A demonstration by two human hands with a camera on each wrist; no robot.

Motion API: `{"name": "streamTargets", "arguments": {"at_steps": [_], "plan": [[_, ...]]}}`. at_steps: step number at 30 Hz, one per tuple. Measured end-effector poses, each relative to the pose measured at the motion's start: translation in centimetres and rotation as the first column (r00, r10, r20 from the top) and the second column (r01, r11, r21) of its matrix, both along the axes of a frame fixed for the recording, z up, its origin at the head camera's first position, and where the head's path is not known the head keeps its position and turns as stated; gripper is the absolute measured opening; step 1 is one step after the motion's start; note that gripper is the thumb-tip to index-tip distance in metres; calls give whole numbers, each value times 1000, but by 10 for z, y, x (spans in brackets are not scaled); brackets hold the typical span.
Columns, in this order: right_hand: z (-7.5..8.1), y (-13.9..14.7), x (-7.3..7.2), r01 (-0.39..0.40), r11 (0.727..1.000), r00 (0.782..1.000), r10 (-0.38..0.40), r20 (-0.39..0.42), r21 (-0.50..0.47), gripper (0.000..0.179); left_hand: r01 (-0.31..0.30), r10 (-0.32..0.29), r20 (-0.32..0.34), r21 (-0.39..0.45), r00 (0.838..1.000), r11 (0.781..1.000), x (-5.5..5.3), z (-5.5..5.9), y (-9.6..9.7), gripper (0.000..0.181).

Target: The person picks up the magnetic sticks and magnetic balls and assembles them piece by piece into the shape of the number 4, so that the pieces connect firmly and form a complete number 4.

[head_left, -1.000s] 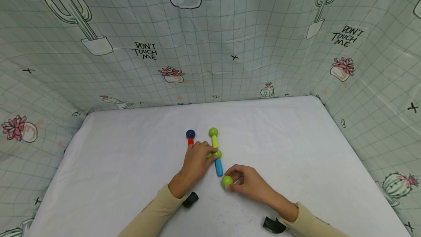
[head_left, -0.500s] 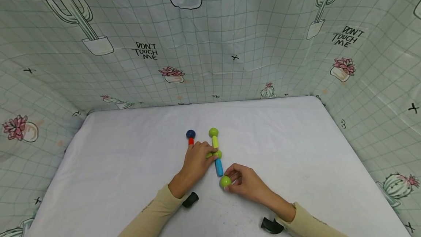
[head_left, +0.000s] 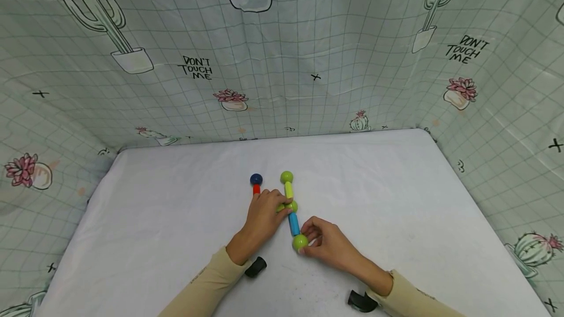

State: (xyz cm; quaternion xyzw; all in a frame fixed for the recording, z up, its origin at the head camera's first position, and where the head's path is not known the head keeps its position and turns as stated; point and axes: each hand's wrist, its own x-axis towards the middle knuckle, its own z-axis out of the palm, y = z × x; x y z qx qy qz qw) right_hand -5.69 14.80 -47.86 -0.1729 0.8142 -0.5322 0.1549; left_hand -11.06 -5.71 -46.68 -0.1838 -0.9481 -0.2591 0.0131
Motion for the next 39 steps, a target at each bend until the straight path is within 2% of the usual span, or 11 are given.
{"name": "streamTargets", "arguments": {"at_steps": [17,30,39], "plan": [[0,-6,0,5,1000,1000,-5,1,-8,36,4,-4,5,7,1000,1000,1,3,0,25],[1,-8,1,-4,1000,1000,4,-25,27,36,2,-2,1,-11,1000,1000,0,2,0,24],[7,-3,1,-13,999,999,15,-36,38,35,20,-20,-6,-25,1000,1000,0,3,-1,24]]}}
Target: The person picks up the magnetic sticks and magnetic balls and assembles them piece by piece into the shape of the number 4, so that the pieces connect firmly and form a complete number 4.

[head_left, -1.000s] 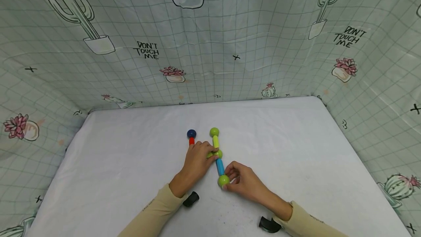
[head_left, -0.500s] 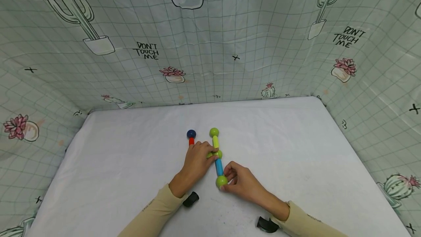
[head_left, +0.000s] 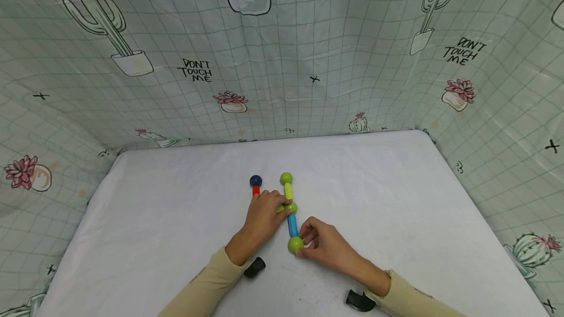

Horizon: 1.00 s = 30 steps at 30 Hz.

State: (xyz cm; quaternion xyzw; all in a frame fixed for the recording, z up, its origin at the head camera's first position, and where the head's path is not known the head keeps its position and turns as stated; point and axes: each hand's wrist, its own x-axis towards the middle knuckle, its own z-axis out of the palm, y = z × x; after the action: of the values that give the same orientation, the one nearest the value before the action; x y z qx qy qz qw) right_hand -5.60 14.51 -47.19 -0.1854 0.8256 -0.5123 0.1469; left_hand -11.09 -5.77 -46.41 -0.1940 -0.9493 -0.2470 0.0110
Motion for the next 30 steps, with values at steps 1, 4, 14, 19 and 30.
{"name": "streamTargets", "arguments": {"at_steps": [1,4,14,19,30], "plan": [[1,1,-1,4,1000,1000,-4,0,3,35,2,-2,2,0,1000,1000,0,0,0,24],[4,6,-4,36,999,999,-36,-2,17,33,6,-6,3,-11,1000,1000,-1,1,-1,24],[15,34,-26,162,986,986,-160,-45,47,27,1,-1,11,-45,1000,999,-4,6,-9,31],[16,50,-35,205,976,978,-201,-64,68,25,-33,32,-9,-25,999,999,-4,9,-22,29],[15,79,-54,286,951,950,-265,-165,119,22,-139,140,-32,47,990,989,-10,16,-63,27]]}}
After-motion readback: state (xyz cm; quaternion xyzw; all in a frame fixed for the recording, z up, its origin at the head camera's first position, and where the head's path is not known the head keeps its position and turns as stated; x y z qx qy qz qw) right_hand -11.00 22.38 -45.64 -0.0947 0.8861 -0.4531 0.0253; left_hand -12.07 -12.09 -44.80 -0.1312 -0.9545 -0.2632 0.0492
